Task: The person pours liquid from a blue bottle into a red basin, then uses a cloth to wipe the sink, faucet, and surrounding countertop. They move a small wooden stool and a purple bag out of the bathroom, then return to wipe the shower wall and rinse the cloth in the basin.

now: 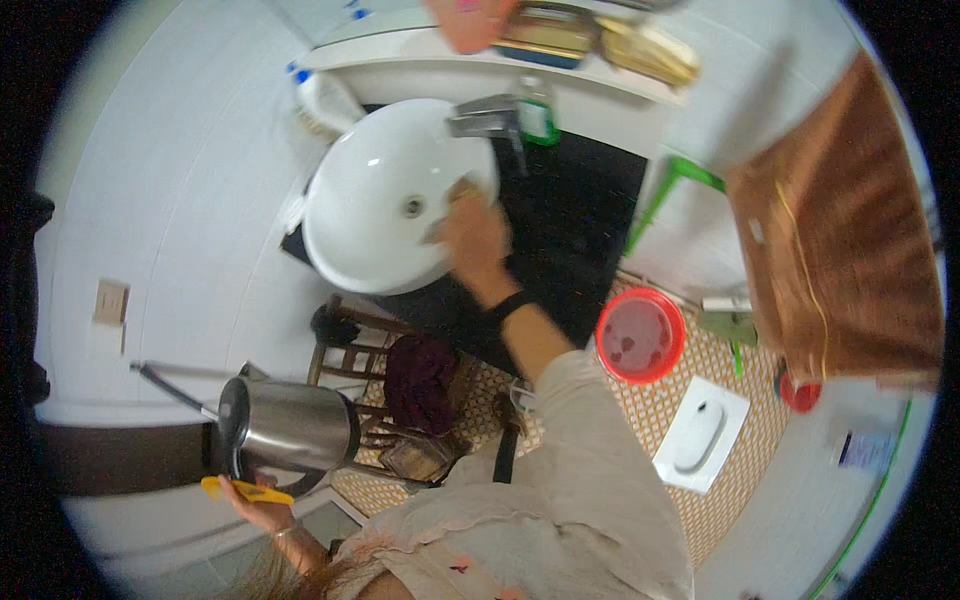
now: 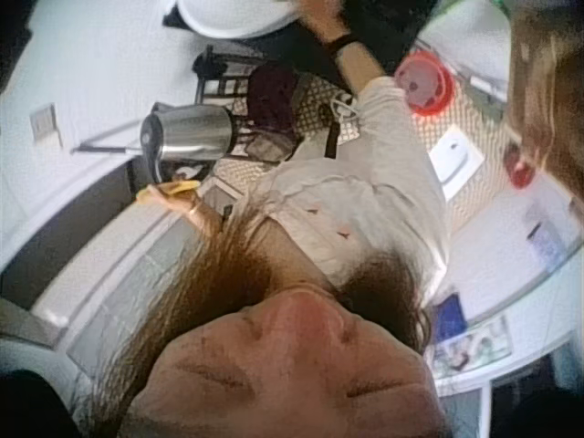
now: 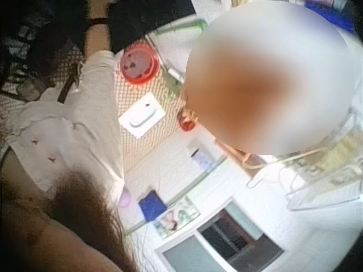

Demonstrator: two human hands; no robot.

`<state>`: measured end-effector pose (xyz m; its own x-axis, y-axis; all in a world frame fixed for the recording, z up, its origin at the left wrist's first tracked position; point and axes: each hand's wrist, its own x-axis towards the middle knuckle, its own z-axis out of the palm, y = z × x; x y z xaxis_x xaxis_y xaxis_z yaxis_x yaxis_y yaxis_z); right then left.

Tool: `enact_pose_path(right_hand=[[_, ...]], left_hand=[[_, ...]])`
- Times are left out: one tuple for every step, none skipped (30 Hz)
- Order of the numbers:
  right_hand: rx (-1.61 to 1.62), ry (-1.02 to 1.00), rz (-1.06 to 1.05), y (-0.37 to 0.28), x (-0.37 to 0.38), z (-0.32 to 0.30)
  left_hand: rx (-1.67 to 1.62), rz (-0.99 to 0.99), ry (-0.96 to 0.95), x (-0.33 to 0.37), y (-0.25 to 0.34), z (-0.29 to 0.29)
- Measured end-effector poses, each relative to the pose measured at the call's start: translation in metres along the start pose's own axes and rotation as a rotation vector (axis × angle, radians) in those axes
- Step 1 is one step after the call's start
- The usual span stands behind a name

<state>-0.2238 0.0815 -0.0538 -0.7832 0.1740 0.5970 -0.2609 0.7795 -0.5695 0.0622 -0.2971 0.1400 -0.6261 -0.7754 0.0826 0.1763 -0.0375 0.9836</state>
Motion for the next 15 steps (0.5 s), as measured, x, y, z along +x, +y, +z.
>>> enact_pose_path(right_hand=[[-0.138,0.062,-0.146,0.018,0.014,-0.006],[-0.264,0.117,-0.241,0.026,0.024,-0.009],[-0.222,0.111,-0.272,0.027,0.025,-0.008],[-0.192,0.077,-0.279,0.02,0.024,-0.005],[-0.132,-0.064,-0.226,0.005,0.015,0.001],[-0.112,-0.279,-0.133,-0.015,-0.001,0.006],[-0.084,-0.268,-0.124,-0.038,-0.019,0.013],[-0.087,-0.32,-0.058,-0.066,-0.039,0.023],[-0.103,-0.269,-0.123,-0.093,-0.057,0.034],[-0.113,-0.212,-0.193,-0.115,-0.068,0.046],[-0.11,-0.231,-0.212,-0.131,-0.073,0.059],[-0.104,-0.245,-0.239,-0.143,-0.074,0.073],[-0.09,-0.245,-0.24,-0.153,-0.069,0.088],[-0.071,-0.247,-0.241,-0.161,-0.063,0.105],[-0.046,-0.26,-0.235,-0.167,-0.056,0.121]], left_hand=[[-0.014,-0.032,-0.037,0.0,-0.003,-0.004],[-0.025,-0.057,-0.044,0.002,-0.004,-0.008],[-0.006,-0.006,-0.089,0.0,-0.007,-0.01],[-0.006,-0.021,-0.026,0.002,-0.009,-0.013],[-0.001,-0.021,0.037,0.0,-0.011,-0.013],[-0.025,-0.032,0.026,0.002,-0.013,-0.014],[0.0,-0.044,0.118,0.002,-0.014,-0.013],[0.003,-0.052,0.169,0.003,-0.015,-0.012],[-0.007,-0.055,0.226,0.005,-0.016,-0.012],[0.001,-0.055,0.242,0.005,-0.018,-0.011],[-0.003,-0.042,0.266,0.007,-0.019,-0.012],[-0.014,-0.02,0.26,0.008,-0.02,-0.014],[-0.023,-0.035,0.263,0.01,-0.021,-0.017],[-0.021,-0.047,0.27,0.011,-0.022,-0.021],[-0.034,-0.049,0.252,0.013,-0.023,-0.027]])
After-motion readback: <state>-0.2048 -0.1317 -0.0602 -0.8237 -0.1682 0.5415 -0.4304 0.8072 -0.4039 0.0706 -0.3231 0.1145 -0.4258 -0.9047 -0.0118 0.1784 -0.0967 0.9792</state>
